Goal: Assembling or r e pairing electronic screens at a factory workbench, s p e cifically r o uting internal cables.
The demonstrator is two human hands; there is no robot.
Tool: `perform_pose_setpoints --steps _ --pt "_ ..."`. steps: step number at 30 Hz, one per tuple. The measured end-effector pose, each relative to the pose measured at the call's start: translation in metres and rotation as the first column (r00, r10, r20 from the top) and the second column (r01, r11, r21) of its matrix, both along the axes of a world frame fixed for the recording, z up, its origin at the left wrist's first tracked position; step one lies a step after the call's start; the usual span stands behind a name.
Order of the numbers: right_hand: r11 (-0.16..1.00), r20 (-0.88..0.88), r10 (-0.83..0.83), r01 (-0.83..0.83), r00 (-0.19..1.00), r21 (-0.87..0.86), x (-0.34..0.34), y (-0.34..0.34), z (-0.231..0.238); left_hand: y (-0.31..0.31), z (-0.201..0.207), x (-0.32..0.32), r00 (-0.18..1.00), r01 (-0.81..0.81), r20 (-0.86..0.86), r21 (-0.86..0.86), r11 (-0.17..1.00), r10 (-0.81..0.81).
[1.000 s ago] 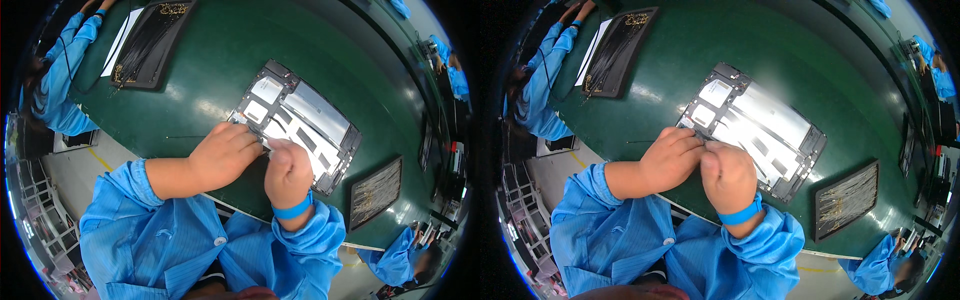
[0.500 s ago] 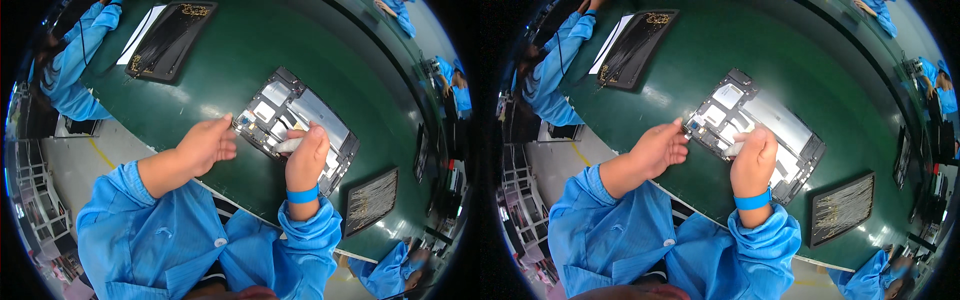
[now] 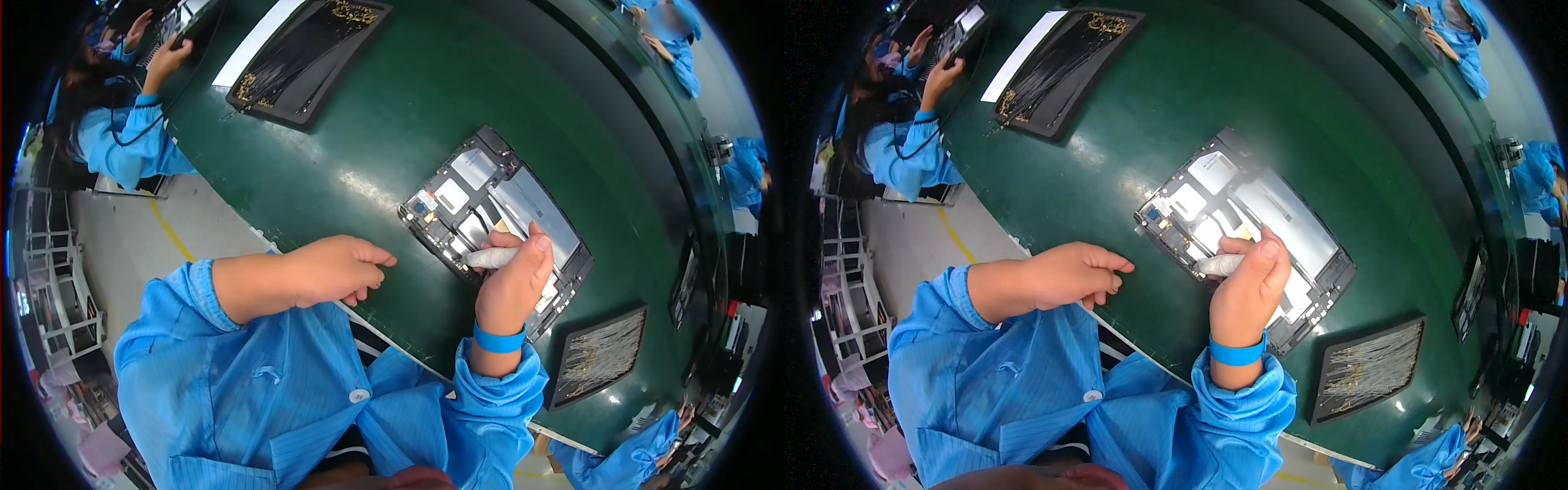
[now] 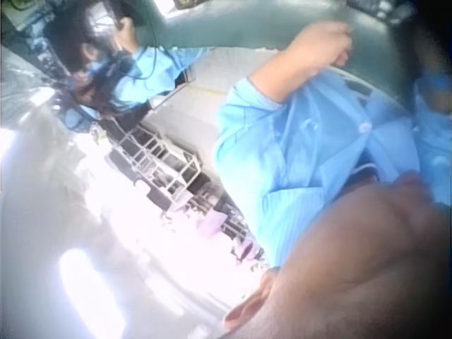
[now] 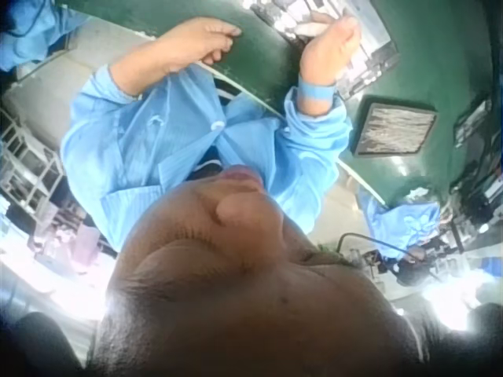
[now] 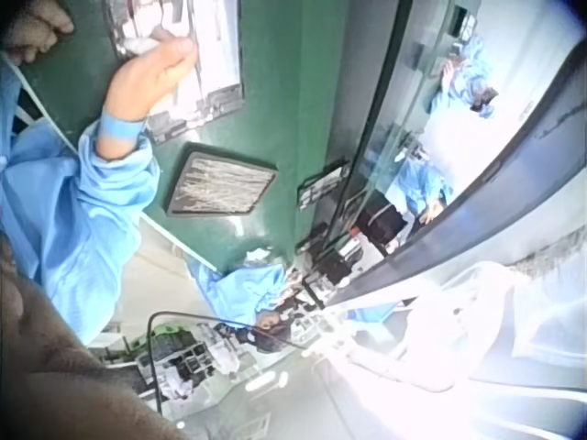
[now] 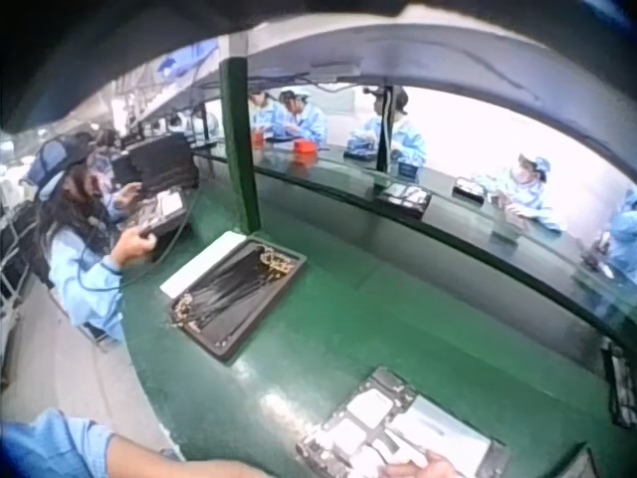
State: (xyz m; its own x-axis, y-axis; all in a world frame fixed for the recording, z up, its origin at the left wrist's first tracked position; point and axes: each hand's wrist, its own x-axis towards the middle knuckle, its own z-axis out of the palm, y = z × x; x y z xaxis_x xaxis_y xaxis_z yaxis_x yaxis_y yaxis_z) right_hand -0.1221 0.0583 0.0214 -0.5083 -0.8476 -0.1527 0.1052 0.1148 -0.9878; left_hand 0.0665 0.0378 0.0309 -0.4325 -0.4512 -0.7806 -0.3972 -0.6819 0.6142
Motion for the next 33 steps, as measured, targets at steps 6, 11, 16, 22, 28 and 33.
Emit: perform_pose_setpoints --steps 6,11,16,22,28,33 --pt "1.0 0.001 0.01 -0.01 1.0 0.009 -0.006 -0.004 -0.001 -0.007 -0.013 -0.017 0.998 0.038 -0.045 0.001 0.999 -0.038" --pt "0.996 0.082 0.047 -0.052 0.996 0.067 -0.008 -0.009 0.001 -0.003 -0.003 -0.011 0.997 0.077 -0.028 0.076 0.994 -0.075" --pt "0.993 0.079 0.082 -0.088 0.993 0.081 -0.008 -0.006 0.007 0.001 -0.008 -0.011 0.998 0.056 -0.038 0.102 0.993 -0.052" --pt "0.854 0.059 0.409 -0.404 0.911 0.327 -0.015 -0.017 0.009 -0.008 -0.013 -0.017 0.997 0.026 -0.08 0.02 0.999 -0.025" --pt "0.683 -0.407 0.73 -0.565 0.549 0.462 -0.02 -0.04 0.007 -0.016 -0.008 -0.026 1.0 0.006 0.009 0.009 1.0 -0.006" --pt "0.717 -0.579 0.671 -0.607 0.464 0.344 -0.021 -0.037 0.009 -0.016 0.0 -0.031 0.994 -0.105 0.018 0.028 0.994 0.104"
